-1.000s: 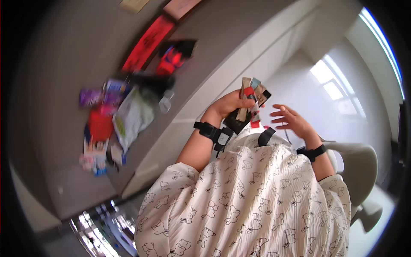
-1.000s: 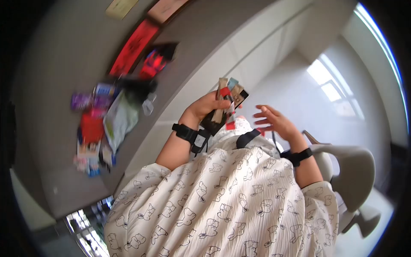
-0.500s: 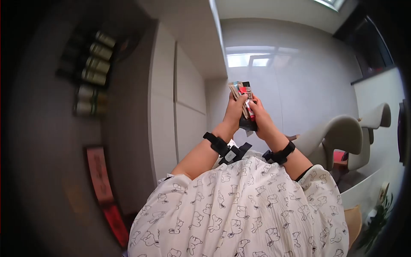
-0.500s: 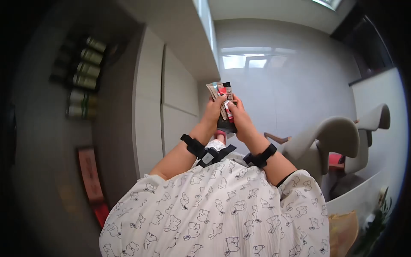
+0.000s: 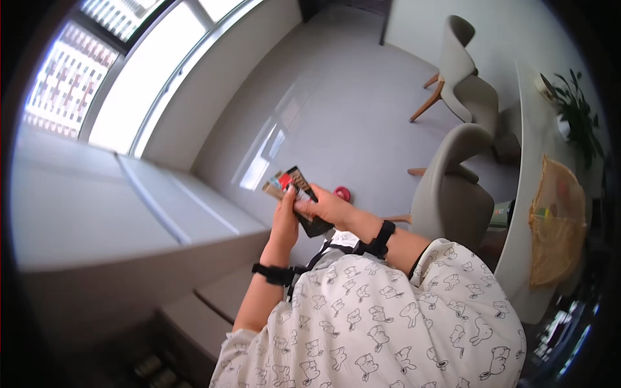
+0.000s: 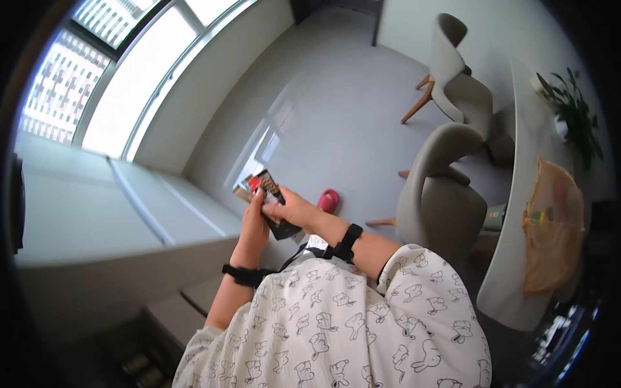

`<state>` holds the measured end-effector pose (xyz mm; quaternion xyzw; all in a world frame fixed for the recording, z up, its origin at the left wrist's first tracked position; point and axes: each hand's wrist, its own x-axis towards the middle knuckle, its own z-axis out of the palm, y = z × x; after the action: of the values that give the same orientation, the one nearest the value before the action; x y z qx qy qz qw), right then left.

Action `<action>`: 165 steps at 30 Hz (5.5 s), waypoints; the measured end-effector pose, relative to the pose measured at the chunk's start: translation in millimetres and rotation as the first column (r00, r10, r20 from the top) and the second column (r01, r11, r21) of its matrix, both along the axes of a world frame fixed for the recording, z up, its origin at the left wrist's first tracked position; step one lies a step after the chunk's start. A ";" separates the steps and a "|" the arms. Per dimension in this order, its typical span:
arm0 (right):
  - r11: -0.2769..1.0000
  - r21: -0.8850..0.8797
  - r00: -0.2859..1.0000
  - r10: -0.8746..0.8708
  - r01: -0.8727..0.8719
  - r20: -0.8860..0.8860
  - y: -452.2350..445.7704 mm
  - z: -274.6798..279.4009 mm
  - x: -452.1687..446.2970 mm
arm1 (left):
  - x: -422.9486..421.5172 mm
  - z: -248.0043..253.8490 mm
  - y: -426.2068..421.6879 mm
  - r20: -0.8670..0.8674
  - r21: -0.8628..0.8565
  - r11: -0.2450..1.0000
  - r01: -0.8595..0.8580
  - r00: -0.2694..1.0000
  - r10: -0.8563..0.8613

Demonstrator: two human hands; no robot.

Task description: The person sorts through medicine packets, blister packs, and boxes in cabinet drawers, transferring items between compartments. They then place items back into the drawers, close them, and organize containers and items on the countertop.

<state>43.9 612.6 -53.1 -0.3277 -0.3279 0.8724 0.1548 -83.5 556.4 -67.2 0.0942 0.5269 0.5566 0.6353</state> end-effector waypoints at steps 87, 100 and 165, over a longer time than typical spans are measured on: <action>0.683 0.526 0.105 -0.654 0.507 0.749 265.7 36.2 411.2 | 209.5 72.9 583.3 -0.936 -0.352 0.807 0.474 -0.181 -0.302; 0.875 0.335 0.355 -0.454 0.349 0.817 45.1 139.8 152.5 | 172.4 12.1 628.2 -0.789 -0.100 0.434 0.895 0.194 -0.583; 0.511 0.819 -0.964 0.107 0.262 0.242 -820.4 308.1 907.3 | 1120.5 298.2 -527.3 -0.540 0.181 -0.922 0.343 -0.749 -0.385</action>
<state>951.2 -207.8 255.0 -0.9563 0.0908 -0.2530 0.1150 1037.0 29.1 231.0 0.6794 -0.1725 -0.3260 0.6343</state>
